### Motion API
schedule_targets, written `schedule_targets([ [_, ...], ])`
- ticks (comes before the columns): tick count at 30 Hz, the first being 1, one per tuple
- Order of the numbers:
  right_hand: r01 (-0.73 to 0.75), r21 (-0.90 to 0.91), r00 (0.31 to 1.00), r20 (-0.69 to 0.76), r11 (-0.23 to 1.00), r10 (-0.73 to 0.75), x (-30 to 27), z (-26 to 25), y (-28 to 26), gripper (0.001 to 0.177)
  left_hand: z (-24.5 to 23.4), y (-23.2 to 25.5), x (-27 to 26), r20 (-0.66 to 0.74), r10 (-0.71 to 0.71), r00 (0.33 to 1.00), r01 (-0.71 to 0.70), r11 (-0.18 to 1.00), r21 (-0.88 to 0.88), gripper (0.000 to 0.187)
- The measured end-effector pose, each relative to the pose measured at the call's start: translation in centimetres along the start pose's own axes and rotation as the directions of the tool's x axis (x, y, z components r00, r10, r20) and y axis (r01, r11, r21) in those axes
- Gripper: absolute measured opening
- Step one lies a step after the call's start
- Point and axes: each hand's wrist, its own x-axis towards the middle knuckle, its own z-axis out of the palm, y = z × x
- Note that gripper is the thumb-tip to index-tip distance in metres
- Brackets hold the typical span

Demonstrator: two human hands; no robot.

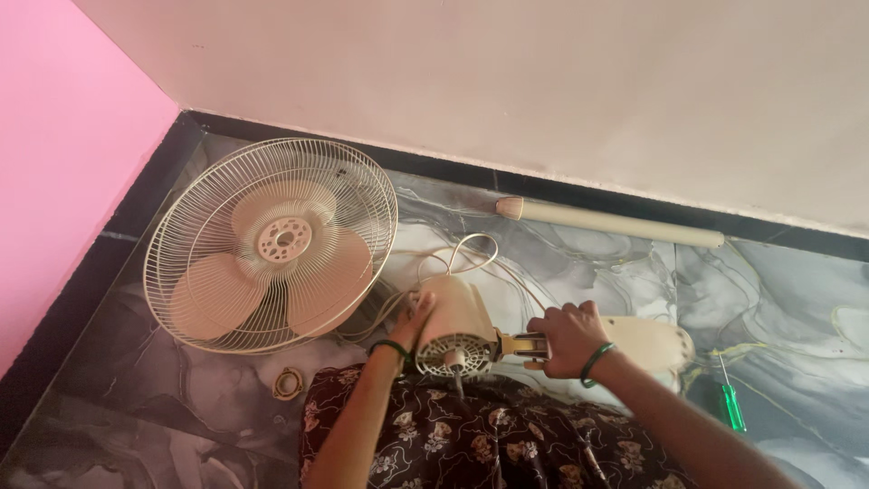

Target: The person uses a screwdriver to remove screws from the back panel of an electric fan. They then detach the back panel and set it aside, exposing the fan motor and internal components.

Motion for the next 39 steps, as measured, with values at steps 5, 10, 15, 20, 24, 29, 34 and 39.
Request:
schedule_targets([
  [5,-0.023,0.372,0.948,0.303,0.928,-0.098,2.3,-1.6,3.4,0.067,-2.9,-1.5,-0.7,0.379,0.004,0.925,0.009,0.999,-0.033,0.144],
  [10,-0.091,0.622,0.871,0.428,0.777,-0.241,6.2,1.0,6.3,0.074,-0.7,1.2,-2.1,-0.039,0.365,0.930,-0.356,0.922,0.150,0.105],
  [15,-0.455,0.854,0.662,0.513,0.250,-0.547,6.2,5.4,8.1,0.093,2.0,2.4,-4.0,-0.209,0.500,0.841,-0.536,0.823,-0.187,0.087],
  [20,-0.376,0.925,0.690,0.322,0.060,-0.648,5.1,7.6,7.3,0.099,4.6,2.6,-3.9,-0.465,0.528,0.711,-0.636,0.765,-0.104,0.059],
  [24,-0.134,0.865,0.924,0.286,0.483,-0.255,0.9,3.5,7.1,0.089,5.7,3.3,-3.4,-0.565,0.538,0.626,-0.707,0.697,-0.120,0.044],
  [29,-0.254,0.033,0.922,0.312,0.967,0.231,-6.2,1.2,5.5,0.107,6.7,3.6,-3.1,-0.627,0.477,0.616,-0.633,0.774,-0.032,0.043],
  [34,-0.183,0.351,0.933,0.356,0.918,0.050,-0.9,1.7,8.9,0.093,7.9,3.7,-2.9,-0.706,0.449,0.547,-0.720,0.683,-0.123,0.037],
  [39,-0.085,0.351,0.921,0.386,0.933,-0.061,4.2,4.0,13.6,0.105,9.6,3.4,-4.0,-0.734,0.488,0.472,-0.717,0.697,0.002,0.031],
])
